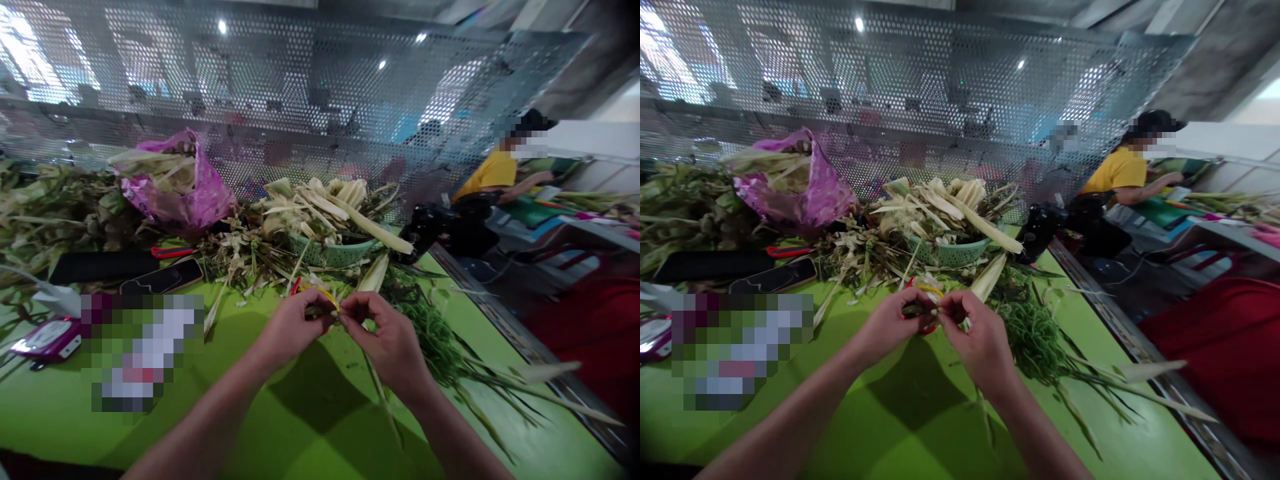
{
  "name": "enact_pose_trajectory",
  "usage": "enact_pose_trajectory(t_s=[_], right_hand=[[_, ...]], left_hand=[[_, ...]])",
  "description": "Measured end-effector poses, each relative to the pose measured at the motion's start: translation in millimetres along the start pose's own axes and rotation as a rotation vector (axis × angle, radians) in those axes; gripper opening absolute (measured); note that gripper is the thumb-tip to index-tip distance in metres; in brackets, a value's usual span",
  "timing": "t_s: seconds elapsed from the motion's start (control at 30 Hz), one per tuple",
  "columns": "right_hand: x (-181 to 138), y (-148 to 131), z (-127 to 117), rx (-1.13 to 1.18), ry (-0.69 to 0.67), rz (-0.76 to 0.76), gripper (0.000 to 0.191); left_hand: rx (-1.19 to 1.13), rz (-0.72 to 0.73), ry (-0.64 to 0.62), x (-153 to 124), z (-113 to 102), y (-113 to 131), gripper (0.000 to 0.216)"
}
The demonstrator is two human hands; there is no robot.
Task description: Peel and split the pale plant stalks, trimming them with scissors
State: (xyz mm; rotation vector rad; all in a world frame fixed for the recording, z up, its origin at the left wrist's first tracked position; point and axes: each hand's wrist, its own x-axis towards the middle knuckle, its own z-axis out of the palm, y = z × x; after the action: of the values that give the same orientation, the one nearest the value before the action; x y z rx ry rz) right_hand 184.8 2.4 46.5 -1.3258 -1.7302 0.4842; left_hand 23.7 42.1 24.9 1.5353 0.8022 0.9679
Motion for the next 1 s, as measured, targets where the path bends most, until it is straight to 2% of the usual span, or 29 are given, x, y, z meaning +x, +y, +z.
enact_pose_trajectory(t_s=[0.13, 0.4, 0.53, 0.67, 0.87, 1.0], right_hand=[[0.7, 1.4, 0.8, 0.057, 0.011, 0.035, 0.008], [0.7, 4.5, -0.4, 0.087, -0.008, -0.016, 0.011], [1.2, 6.1, -0.2, 0.102, 0.010, 0.028, 0.015], [-0.5, 4.6, 1.4, 0.093, 0.018, 0.071, 0.011], [-3.1, 0.0, 4.2, 0.057, 0.019, 0.031, 0.003], [-2.2, -1.9, 2.6, 0.120, 0.073, 0.047, 0.014]], left_hand=[[0.006, 0.003, 0.014, 1.4, -0.9, -1.0, 0.011], [-0.014, -0.003, 0.011, 2.3, -0.7, 0.0, 0.012], [-0.008, -0.012, 0.018, 1.3, -0.1, 4.7, 0.011], [-0.020, -0.034, -0.003, 0.5, 0.5, 6.6, 0.009], [-0.086, -0.051, -0.041, 0.8, 2.2, 0.4, 0.010], [-0.167, -0.113, 0.012, 2.5, 4.1, 1.5, 0.010]])
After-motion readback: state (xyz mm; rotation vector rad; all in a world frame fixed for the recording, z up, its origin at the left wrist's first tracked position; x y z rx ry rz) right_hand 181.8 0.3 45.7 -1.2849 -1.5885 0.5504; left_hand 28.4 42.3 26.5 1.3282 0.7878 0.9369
